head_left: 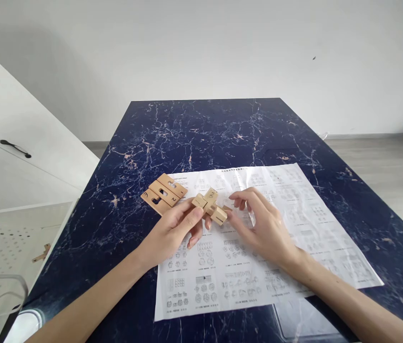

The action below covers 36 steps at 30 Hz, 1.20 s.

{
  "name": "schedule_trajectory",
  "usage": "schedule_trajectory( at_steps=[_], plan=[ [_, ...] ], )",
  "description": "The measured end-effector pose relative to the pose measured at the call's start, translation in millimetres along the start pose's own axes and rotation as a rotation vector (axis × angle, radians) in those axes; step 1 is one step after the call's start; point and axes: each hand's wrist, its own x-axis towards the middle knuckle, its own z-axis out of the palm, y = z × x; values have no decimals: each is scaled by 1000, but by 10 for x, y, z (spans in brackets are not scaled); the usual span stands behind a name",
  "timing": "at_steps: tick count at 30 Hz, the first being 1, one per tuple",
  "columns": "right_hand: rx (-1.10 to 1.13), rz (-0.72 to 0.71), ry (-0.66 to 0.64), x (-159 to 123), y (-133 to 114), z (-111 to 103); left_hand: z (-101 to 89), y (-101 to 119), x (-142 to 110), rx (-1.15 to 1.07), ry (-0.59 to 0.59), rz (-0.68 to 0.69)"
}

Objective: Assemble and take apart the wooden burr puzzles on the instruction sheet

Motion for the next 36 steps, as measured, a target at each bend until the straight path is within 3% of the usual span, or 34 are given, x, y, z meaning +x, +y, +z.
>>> schedule_trajectory(
  at_steps=[4,12,17,21,30,33,36],
  plan=[
    [202,-61,-95,11,-64,-65,53,16,-9,83,17,-34],
    [265,-54,-252,1,-153,-51,77,20,-29,55,-29,-47],
    [333,-62,-268,8,-144,-67,41,31,-14,5,-140,15],
    [287,-89,-215,22,-108,-54,44,33,-22,-174,-281,14],
    [241,-137,-191,51,-119,-73,-15,-10,-90,-493,-416,-2],
    [158,-50,-162,62,-45,-103,-40,99,-120,-480,-301,99],
    [60,87,-90,76,44,-111,-33,154,-110,-157,57,165]
  ],
)
